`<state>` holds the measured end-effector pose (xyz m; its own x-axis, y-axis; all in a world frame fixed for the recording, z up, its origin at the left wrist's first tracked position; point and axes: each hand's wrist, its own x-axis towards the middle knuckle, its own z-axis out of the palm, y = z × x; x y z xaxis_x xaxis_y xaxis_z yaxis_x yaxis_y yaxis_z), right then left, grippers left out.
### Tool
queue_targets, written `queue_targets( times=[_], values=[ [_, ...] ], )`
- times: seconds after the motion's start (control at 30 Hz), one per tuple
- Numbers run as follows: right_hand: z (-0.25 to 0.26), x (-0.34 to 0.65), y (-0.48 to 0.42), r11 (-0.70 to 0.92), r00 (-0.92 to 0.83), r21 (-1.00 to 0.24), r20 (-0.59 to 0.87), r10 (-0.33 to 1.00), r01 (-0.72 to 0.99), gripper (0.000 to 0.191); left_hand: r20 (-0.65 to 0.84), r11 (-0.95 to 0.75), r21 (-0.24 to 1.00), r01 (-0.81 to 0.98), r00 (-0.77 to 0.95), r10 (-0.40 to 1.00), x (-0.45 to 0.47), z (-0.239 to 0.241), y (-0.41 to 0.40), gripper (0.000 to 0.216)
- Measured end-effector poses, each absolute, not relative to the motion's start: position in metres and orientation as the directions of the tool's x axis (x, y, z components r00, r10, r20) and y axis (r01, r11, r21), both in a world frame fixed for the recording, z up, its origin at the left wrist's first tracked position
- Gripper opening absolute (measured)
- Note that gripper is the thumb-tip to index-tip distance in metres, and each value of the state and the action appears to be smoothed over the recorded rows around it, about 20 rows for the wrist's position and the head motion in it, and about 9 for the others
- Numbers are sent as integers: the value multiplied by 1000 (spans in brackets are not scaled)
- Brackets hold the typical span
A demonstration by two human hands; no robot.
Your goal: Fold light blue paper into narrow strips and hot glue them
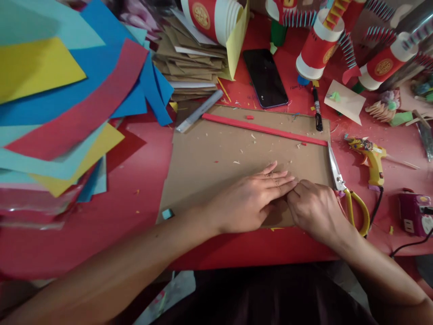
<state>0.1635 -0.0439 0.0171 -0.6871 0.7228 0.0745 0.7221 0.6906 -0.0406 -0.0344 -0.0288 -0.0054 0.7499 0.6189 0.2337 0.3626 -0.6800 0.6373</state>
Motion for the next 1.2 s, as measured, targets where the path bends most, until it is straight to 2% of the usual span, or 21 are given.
queue_targets(
  times=[0.07,0.17,0.23,0.3,0.43,0.73,1.07,1.2],
  values=[
    [14,167,-43,689,-684,-45,90,724,724,29,288,-658,648,383,676,678,-39,-2,-27,49],
    [11,169,-44,666,-655,-34,150,740,745,26,376,-574,626,528,440,815,-47,1,-24,47],
    [10,169,-44,657,-635,-50,212,743,752,29,440,-521,578,628,298,847,-50,0,-21,45],
    [9,169,-43,651,-614,-86,261,745,754,29,479,-486,522,700,231,847,-52,-4,-18,43],
    [10,172,-42,612,-559,-166,278,781,773,28,502,-468,461,754,213,838,-54,-9,-13,42],
    [18,172,-42,589,-475,-283,381,794,757,38,503,-441,467,766,180,845,-56,-4,-12,47],
    [16,173,-43,653,-608,-79,295,737,753,29,476,-413,485,770,164,864,-58,-5,-10,47],
    [17,169,-43,663,-647,-14,206,734,749,28,465,-407,500,764,159,871,-58,-4,-10,46]
  ],
)
